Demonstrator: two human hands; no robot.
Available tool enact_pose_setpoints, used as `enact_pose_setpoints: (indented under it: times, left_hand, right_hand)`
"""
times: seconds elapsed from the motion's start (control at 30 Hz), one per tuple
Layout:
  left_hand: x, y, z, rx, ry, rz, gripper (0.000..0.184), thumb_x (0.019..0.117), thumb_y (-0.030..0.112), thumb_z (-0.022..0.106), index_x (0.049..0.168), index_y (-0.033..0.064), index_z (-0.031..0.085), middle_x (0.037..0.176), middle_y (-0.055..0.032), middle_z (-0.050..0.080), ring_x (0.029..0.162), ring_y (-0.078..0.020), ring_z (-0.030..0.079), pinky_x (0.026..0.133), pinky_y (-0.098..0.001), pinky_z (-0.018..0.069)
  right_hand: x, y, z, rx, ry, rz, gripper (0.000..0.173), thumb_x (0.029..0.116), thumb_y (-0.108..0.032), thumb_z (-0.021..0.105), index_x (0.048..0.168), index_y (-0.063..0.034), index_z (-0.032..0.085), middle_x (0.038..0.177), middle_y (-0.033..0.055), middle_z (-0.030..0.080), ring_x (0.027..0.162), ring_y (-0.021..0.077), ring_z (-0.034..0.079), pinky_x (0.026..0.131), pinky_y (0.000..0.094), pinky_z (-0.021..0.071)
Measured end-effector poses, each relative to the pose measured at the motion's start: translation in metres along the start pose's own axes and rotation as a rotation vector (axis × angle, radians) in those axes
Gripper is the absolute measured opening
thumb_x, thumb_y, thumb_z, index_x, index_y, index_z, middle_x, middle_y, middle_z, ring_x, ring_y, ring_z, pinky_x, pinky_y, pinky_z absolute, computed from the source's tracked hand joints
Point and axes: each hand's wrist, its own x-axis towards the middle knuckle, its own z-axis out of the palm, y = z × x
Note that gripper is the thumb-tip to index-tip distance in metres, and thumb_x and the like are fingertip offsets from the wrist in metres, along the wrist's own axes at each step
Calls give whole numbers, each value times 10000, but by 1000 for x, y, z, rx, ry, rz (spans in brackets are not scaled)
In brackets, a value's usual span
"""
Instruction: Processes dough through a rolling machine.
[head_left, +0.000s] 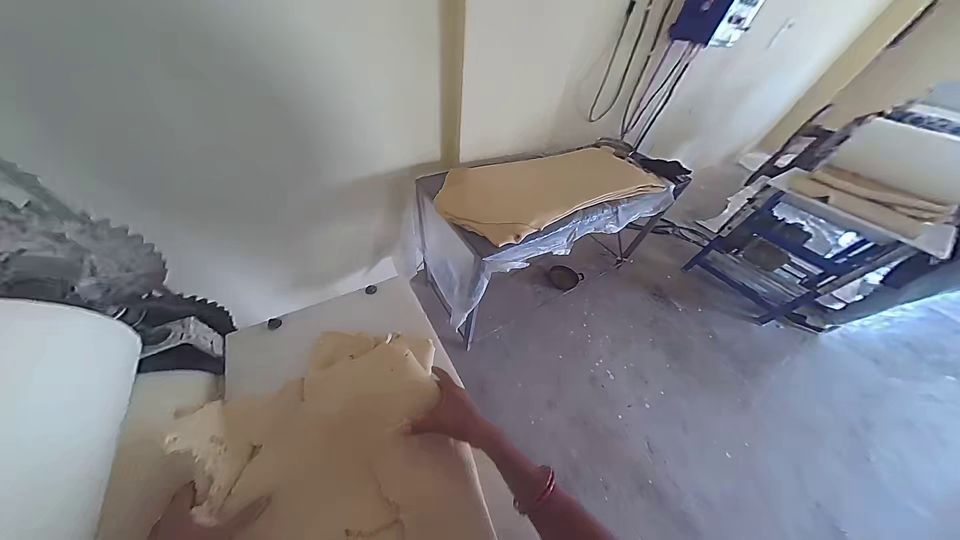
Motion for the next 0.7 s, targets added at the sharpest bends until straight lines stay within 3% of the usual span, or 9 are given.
enact_pose_setpoints:
  times: [0.03, 0.1, 0.17, 0.27, 0.37, 0.43, 0.5, 0.57, 0.7]
  left_hand:
    - [-4, 3, 1, -10, -6, -1, 1160, 725, 273, 918, 1587, -18, 197, 1514, -364, 384, 1399, -489, 421, 1123, -649, 369]
    - [-12, 7, 2, 11, 9, -75, 1183, 698, 261, 947, 1597, 55, 207, 1456, -361, 451, 1328, -515, 482, 1044, -691, 419]
    - [-7, 11, 2, 52, 28, -156, 1220, 670, 318, 967, 1606, 98, 217, 1382, -362, 522, 1259, -534, 533, 988, -714, 441]
    - [11, 2, 14, -52, 66, -183, 1240, 626, 325, 984, 1596, 88, 248, 1399, -312, 536, 1296, -470, 534, 1045, -664, 441]
    - [20, -6, 18, -153, 94, -129, 1192, 583, 303, 985, 1556, 83, 333, 1413, -240, 552, 1317, -377, 540, 1076, -600, 451]
    - [5, 7, 15, -74, 130, -152, 1098, 606, 340, 978, 1521, 111, 417, 1360, -232, 600, 1269, -400, 572, 1039, -634, 456]
    - [-17, 33, 8, 40, 165, -200, 975, 671, 391, 942, 1491, 156, 468, 1294, -237, 639, 1186, -446, 612, 968, -672, 473]
    - [-49, 64, 1, 108, 190, -226, 876, 747, 406, 890, 1492, 202, 476, 1268, -224, 658, 1147, -457, 630, 935, -664, 486]
    - [-125, 94, -17, 68, 347, -119, 711, 817, 348, 846, 1450, 236, 541, 1196, -191, 699, 1077, -426, 664, 904, -619, 502]
  right_hand:
    - [2, -5, -3, 46, -25, 65, 1175, 672, -365, 947, 1568, -15, 272, 1334, 230, 611, 1189, 315, 634, 1022, 491, 521]
    - [8, -12, -7, 104, -53, 181, 1054, 712, -299, 939, 1519, 7, 333, 1296, 235, 618, 1117, 316, 659, 924, 480, 573]
    - [23, -8, -3, 100, -88, 217, 969, 720, -350, 926, 1466, -7, 410, 1242, 202, 651, 1060, 287, 679, 897, 471, 578]
    - [37, -5, 5, 100, -87, 209, 879, 699, -401, 924, 1377, -18, 518, 1170, 176, 675, 1023, 269, 677, 894, 470, 566]
    - [43, -8, 17, 310, -67, 174, 538, 714, -202, 912, 1137, 10, 655, 959, 137, 737, 851, 231, 726, 758, 418, 617]
    - [36, -13, 20, 436, -82, 169, 424, 756, -76, 855, 1112, 33, 652, 928, 143, 742, 817, 229, 734, 727, 405, 629]
    - [25, -23, 20, 471, -26, 108, 464, 745, -13, 834, 1159, 38, 630, 953, 160, 733, 821, 237, 732, 711, 407, 631]
    - [6, -38, 18, 421, 60, -9, 576, 677, 21, 847, 1203, 30, 612, 972, 165, 726, 823, 243, 731, 695, 411, 632]
    - [-57, -84, 14, 381, 148, -301, 728, 580, 8, 815, 1259, 35, 554, 929, 109, 747, 775, 177, 748, 649, 350, 649]
